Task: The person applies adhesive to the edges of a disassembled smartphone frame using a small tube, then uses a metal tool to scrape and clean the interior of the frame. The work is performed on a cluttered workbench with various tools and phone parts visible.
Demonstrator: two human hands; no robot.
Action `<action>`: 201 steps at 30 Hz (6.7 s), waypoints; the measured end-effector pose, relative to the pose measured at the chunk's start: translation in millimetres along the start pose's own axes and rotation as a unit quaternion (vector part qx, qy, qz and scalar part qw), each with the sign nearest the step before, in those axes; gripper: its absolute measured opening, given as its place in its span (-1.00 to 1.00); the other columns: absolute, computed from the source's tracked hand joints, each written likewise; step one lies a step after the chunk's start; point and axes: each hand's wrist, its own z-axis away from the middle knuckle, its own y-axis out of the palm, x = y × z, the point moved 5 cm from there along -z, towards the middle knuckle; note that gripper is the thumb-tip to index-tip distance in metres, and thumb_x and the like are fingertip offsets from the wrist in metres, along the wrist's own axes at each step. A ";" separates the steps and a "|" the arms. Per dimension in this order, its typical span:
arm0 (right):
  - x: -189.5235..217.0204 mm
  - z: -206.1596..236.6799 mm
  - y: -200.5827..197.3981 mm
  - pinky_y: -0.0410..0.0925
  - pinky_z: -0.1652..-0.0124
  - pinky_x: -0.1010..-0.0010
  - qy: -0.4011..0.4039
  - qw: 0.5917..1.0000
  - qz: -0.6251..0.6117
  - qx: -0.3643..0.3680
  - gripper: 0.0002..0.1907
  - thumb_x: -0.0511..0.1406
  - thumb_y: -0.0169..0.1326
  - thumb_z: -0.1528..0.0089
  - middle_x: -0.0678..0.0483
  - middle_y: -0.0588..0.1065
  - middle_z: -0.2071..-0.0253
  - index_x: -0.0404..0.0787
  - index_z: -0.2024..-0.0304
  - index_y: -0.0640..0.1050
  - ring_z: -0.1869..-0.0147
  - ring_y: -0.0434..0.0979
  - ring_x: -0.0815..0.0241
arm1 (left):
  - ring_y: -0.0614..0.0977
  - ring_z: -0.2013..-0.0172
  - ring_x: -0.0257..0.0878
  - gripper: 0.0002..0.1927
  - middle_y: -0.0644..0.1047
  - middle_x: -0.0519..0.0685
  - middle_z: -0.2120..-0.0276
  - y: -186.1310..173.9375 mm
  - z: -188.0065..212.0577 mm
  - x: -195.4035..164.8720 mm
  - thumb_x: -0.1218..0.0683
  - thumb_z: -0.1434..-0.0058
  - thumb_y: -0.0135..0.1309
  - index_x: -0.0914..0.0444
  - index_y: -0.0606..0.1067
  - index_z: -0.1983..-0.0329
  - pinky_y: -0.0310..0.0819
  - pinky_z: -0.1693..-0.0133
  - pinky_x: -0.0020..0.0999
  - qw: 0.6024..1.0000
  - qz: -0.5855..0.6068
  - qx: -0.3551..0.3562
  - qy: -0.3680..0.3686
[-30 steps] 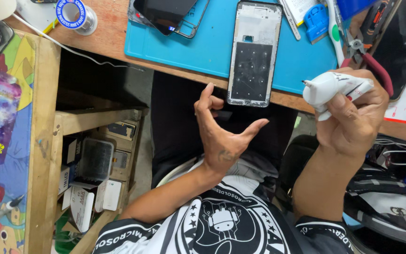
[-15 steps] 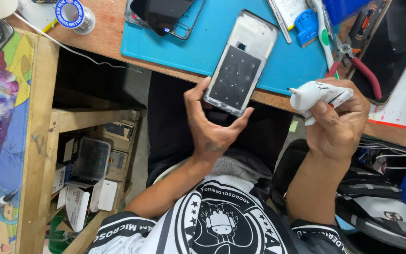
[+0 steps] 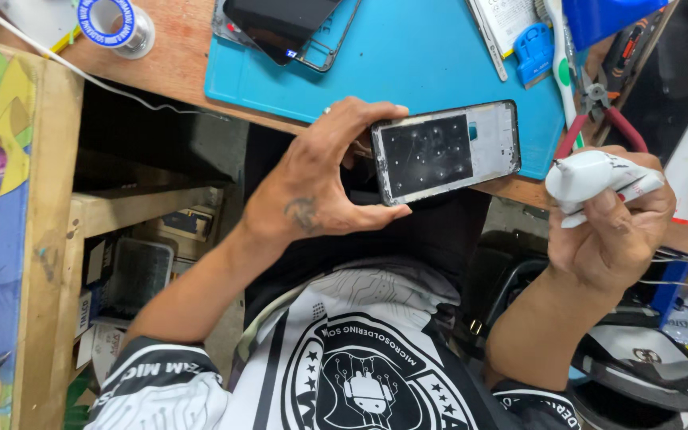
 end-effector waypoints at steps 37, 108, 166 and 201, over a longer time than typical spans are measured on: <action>-8.1 -46.8 123.1 0.40 0.12 0.57 -0.040 0.863 0.478 0.158 -0.76 -0.47 0.43 -0.30 0.04 0.58 0.10 -0.32 0.07 0.60 0.09 0.57 0.32 | 0.42 -0.05 0.04 -0.10 0.33 0.08 -0.03 -10.1 -10.1 -5.1 -0.04 0.13 0.51 0.29 0.38 -0.26 0.38 -0.11 -0.09 0.994 -0.092 -0.010 -0.061; -11.1 -44.7 129.3 0.41 0.13 0.52 -0.069 0.853 0.496 0.144 -0.79 -0.44 0.43 -0.33 -0.02 0.58 0.12 -0.37 0.09 0.62 0.10 0.60 0.25 | 0.44 -0.02 0.02 -0.11 0.36 0.05 -0.01 -8.9 -10.9 -3.9 -0.06 0.17 0.52 0.28 0.39 -0.22 0.39 -0.09 -0.11 0.993 -0.098 -0.027 -0.057; -5.2 -34.6 152.2 0.42 0.02 0.42 -0.170 0.812 0.547 0.109 -0.78 -0.50 0.38 -0.30 -0.05 0.59 0.08 -0.35 0.06 0.60 0.04 0.60 0.11 | 0.43 -0.02 0.02 -0.14 0.36 0.07 0.00 -7.0 -13.1 -4.4 -0.01 0.15 0.51 0.32 0.40 -0.21 0.37 -0.10 -0.12 0.996 -0.069 -0.039 -0.050; -17.3 46.6 -8.1 0.27 -0.01 0.56 0.002 0.955 -0.297 -0.011 -0.63 -0.29 0.28 -0.36 0.05 0.46 -0.03 -0.17 -0.17 0.48 0.03 0.42 0.28 | 0.58 0.17 -0.41 -0.79 0.53 -0.10 0.18 -21.9 71.0 18.4 0.42 -0.26 0.18 0.33 0.51 0.12 0.50 0.04 -0.51 0.929 0.229 -0.277 -0.089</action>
